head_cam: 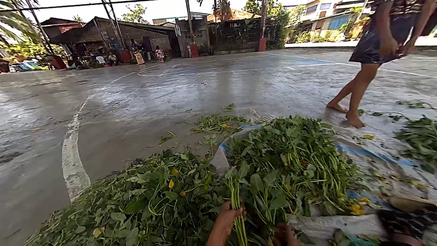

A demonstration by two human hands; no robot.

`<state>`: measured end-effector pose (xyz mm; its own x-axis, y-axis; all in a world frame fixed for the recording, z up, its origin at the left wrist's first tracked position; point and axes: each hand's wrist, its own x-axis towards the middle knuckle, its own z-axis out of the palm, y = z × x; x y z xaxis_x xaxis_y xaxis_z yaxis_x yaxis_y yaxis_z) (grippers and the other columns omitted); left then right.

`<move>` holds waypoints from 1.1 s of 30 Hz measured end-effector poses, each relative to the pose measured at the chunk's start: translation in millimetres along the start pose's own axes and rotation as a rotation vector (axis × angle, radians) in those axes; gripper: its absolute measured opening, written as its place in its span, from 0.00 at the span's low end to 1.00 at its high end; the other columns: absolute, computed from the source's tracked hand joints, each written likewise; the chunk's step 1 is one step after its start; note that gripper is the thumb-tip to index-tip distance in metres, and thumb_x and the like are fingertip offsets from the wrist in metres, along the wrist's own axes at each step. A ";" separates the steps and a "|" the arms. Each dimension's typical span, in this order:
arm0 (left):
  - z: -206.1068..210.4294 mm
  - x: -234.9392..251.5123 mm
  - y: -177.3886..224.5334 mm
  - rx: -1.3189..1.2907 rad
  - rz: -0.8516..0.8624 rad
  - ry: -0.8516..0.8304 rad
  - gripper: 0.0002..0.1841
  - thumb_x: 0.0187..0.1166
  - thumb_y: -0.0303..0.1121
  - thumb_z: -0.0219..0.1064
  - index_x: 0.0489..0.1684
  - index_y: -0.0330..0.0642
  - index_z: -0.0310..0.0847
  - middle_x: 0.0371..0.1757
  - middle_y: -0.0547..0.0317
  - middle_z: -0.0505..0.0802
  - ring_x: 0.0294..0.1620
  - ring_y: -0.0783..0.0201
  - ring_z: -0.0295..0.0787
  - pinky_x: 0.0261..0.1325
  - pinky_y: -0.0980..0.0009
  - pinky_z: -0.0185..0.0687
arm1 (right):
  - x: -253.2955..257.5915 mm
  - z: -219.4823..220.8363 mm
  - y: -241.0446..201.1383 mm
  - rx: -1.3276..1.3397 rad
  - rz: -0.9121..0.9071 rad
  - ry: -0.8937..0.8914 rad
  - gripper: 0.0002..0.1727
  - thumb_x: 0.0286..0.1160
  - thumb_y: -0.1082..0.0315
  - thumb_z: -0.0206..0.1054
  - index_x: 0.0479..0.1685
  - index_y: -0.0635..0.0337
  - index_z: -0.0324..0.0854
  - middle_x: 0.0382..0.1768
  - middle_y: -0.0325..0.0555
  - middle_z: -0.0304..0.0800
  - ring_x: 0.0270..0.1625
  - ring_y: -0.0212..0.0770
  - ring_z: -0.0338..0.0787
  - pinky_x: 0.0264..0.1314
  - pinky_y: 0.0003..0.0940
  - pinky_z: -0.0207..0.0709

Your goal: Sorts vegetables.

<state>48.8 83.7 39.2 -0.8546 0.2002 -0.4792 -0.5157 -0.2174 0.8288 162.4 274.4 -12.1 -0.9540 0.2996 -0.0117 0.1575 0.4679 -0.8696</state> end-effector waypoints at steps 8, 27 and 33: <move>22.9 -2.6 -24.7 0.010 0.058 0.082 0.12 0.77 0.12 0.64 0.55 0.26 0.75 0.38 0.48 0.89 0.33 0.62 0.90 0.40 0.69 0.90 | -20.8 11.8 -6.9 0.119 0.031 0.053 0.20 0.73 0.74 0.72 0.63 0.73 0.83 0.39 0.57 0.95 0.39 0.50 0.95 0.50 0.50 0.87; 32.2 -7.2 -48.2 0.550 -0.073 -0.194 0.25 0.67 0.16 0.74 0.66 0.28 0.76 0.60 0.39 0.86 0.58 0.55 0.85 0.64 0.60 0.82 | 5.9 56.7 -27.6 1.172 0.715 0.343 0.15 0.78 0.80 0.63 0.60 0.67 0.69 0.44 0.52 0.79 0.39 0.41 0.82 0.39 0.37 0.80; 16.0 5.8 -35.7 0.430 -0.037 0.074 0.26 0.70 0.15 0.72 0.69 0.27 0.74 0.62 0.35 0.84 0.58 0.51 0.85 0.61 0.58 0.82 | -22.5 57.7 -7.2 0.976 0.601 0.066 0.26 0.71 0.91 0.44 0.70 0.67 0.62 0.44 0.46 0.78 0.31 0.32 0.80 0.34 0.27 0.78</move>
<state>63.2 108.0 11.5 -0.8461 0.1285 -0.5173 -0.4868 0.2092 0.8481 168.0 216.3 -34.1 -0.7716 0.3127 -0.5539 0.2907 -0.6012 -0.7444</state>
